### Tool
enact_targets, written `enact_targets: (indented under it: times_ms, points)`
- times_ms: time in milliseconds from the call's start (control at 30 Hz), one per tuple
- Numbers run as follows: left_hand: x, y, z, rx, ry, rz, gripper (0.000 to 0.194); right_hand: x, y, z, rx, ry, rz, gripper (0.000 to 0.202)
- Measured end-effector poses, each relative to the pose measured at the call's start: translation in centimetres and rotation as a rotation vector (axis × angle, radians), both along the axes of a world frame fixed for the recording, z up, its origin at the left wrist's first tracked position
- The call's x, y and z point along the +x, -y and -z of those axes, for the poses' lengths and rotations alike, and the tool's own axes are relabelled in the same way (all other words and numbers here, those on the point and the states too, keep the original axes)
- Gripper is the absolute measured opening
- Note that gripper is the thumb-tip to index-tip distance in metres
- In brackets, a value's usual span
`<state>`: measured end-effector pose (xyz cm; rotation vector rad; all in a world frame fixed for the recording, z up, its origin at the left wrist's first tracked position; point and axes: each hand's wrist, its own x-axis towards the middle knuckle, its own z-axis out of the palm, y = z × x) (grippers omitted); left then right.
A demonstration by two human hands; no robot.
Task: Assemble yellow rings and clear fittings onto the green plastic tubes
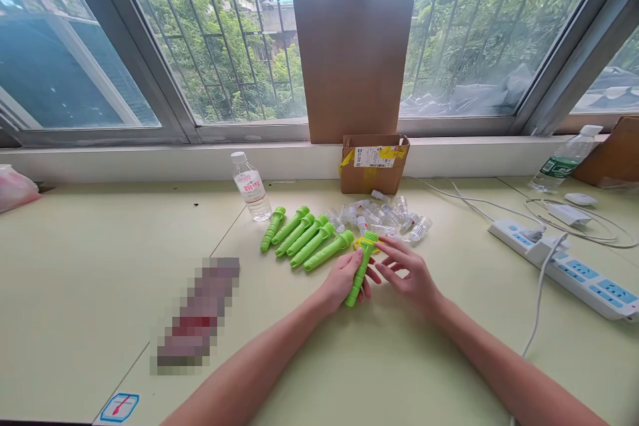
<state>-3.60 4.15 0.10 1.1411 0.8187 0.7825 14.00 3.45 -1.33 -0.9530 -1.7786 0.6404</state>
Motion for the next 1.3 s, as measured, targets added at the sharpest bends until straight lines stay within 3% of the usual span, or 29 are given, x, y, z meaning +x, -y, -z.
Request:
enact_targets:
  times_ms: [333,533,700,967,1300]
  points:
    - [0.1,0.1,-0.1,-0.019,0.029,-0.037,0.051,-0.1,-0.1,0.4,0.039,0.042,-0.005,0.042]
    - [0.0,0.1,-0.1,-0.023,0.001,-0.044,0.049,0.1,-0.4,0.4,0.086,0.076,0.166,0.036]
    - [0.1,0.1,0.0,-0.009,-0.009,-0.034,0.048,0.8,-1.4,0.9,0.154,0.266,0.337,0.035]
    - [0.1,0.1,0.0,0.002,-0.008,-0.036,0.047,1.5,-2.4,2.2,0.122,0.581,0.446,0.038]
    - [-0.1,0.2,-0.1,0.013,-0.017,-0.020,0.048,1.7,-2.4,2.3,0.129,0.643,0.600,0.039]
